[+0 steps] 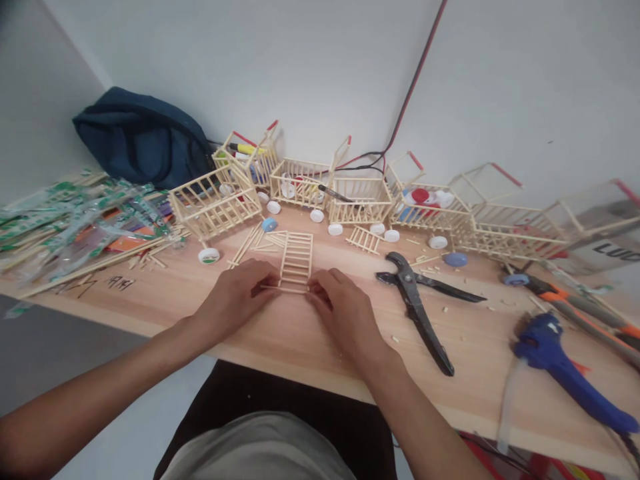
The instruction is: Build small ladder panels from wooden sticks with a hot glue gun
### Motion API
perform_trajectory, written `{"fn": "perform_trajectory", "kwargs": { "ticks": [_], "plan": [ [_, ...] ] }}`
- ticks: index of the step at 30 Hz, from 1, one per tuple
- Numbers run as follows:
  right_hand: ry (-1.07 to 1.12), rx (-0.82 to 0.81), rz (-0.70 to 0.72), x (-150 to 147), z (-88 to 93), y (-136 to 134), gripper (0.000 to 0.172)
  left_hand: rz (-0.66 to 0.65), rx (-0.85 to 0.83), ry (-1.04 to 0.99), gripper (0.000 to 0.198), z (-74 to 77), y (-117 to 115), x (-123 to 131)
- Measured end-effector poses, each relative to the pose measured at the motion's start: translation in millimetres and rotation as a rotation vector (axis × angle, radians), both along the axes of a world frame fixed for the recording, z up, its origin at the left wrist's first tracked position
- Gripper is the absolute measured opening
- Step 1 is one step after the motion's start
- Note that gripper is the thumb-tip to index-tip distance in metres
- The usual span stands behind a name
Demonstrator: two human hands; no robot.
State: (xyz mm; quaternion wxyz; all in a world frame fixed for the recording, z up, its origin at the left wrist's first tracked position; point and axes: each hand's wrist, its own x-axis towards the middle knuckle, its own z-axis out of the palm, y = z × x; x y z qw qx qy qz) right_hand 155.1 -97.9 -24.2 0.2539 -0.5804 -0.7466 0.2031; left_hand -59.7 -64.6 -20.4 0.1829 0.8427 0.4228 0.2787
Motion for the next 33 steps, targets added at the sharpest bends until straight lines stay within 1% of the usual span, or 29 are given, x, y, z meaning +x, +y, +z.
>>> {"fn": "perform_trajectory", "kwargs": {
  "ticks": [10, 17, 24, 33],
  "plan": [
    [0.039, 0.004, -0.004, 1.2, 2.3, 0.3, 0.007, -0.013, 0.025, 0.002, 0.009, -3.1, 0.8, -0.9],
    [0.057, 0.034, -0.029, 7.7, 2.7, 1.5, 0.01, -0.08, 0.06, -0.018, 0.01, -4.6, 1.1, -2.6],
    [0.042, 0.057, -0.078, 9.2, 2.9, 1.0, 0.011, -0.076, 0.064, -0.02, 0.011, -1.4, -0.5, -2.6],
    [0.064, 0.06, -0.095, 10.7, 1.8, 1.5, 0.011, -0.058, 0.077, 0.021, 0.012, -2.4, 0.7, -2.8]
  ]
}}
